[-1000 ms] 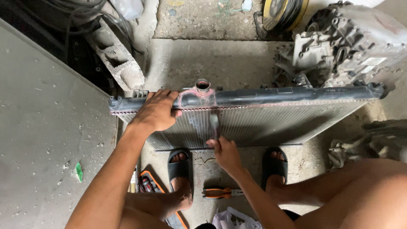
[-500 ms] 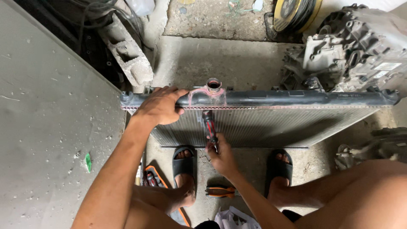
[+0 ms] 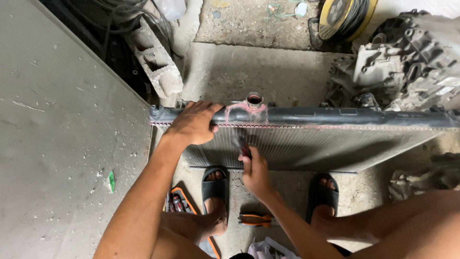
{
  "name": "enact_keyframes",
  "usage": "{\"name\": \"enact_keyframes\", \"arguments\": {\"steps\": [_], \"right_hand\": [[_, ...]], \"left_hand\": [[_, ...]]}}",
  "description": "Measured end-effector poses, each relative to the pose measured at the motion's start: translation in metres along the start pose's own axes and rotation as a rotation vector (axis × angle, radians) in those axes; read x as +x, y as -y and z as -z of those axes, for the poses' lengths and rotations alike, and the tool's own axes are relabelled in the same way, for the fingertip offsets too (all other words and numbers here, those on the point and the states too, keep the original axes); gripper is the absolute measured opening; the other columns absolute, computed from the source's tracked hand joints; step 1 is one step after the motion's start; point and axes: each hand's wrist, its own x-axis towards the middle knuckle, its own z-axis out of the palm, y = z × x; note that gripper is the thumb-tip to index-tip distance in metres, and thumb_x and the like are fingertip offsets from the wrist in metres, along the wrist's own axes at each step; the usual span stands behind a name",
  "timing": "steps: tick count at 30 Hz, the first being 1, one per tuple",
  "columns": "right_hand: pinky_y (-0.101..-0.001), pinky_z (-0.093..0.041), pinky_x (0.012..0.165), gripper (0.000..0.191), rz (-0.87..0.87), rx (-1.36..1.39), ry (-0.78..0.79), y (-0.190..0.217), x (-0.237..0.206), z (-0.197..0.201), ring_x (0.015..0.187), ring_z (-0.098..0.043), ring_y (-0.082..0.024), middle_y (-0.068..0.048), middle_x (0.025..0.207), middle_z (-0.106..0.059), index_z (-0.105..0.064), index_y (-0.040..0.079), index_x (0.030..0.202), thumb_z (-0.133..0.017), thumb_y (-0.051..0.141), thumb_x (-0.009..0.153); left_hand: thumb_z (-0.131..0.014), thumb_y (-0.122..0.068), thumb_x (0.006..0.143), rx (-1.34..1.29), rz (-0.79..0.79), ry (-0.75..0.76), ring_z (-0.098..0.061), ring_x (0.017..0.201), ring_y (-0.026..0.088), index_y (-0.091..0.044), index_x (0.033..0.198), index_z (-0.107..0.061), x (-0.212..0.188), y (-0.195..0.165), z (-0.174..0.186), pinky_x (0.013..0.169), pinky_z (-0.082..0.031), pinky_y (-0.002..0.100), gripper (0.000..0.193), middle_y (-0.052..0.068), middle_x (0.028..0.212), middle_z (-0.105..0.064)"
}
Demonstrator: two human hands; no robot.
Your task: The person uses a screwdriver to pry along the seam of a car radiator's top tank, then uses pliers to pull the tank away from the core. The person lifts the radiator to inspect the separation.
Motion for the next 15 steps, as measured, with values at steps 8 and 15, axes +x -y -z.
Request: {"name": "enact_keyframes", "arguments": {"steps": [8,15], "right_hand": [[-0.0412,-0.057,0.077,0.028,0.037,-0.090,0.055,0.029,0.005,0.014,0.086,-0.072,-0.027,-0.013,0.095,-0.072,-0.059,0.004,0.113,-0.054,0.031,0.107],[-0.0367,-0.054,0.063,0.025,-0.116,0.020,0.168,0.050,0.019,0.018,0.069,-0.069,-0.022,-0.009,0.081,-0.072,-0.067,0.004,0.105,-0.070,0.026,0.096]], "left_hand": [[-0.070,-0.017,0.085,-0.019,0.028,0.031,-0.043,0.138,0.026,-0.015,0.142,-0.052,0.002,0.001,-0.002,0.116,-0.030,0.041,0.060,0.010,0.141,-0.054],[-0.072,-0.017,0.082,-0.006,-0.001,0.005,-0.041,0.139,0.028,-0.015,0.142,-0.051,0.003,0.002,-0.003,0.115,-0.029,0.041,0.064,0.011,0.142,-0.053]]}}
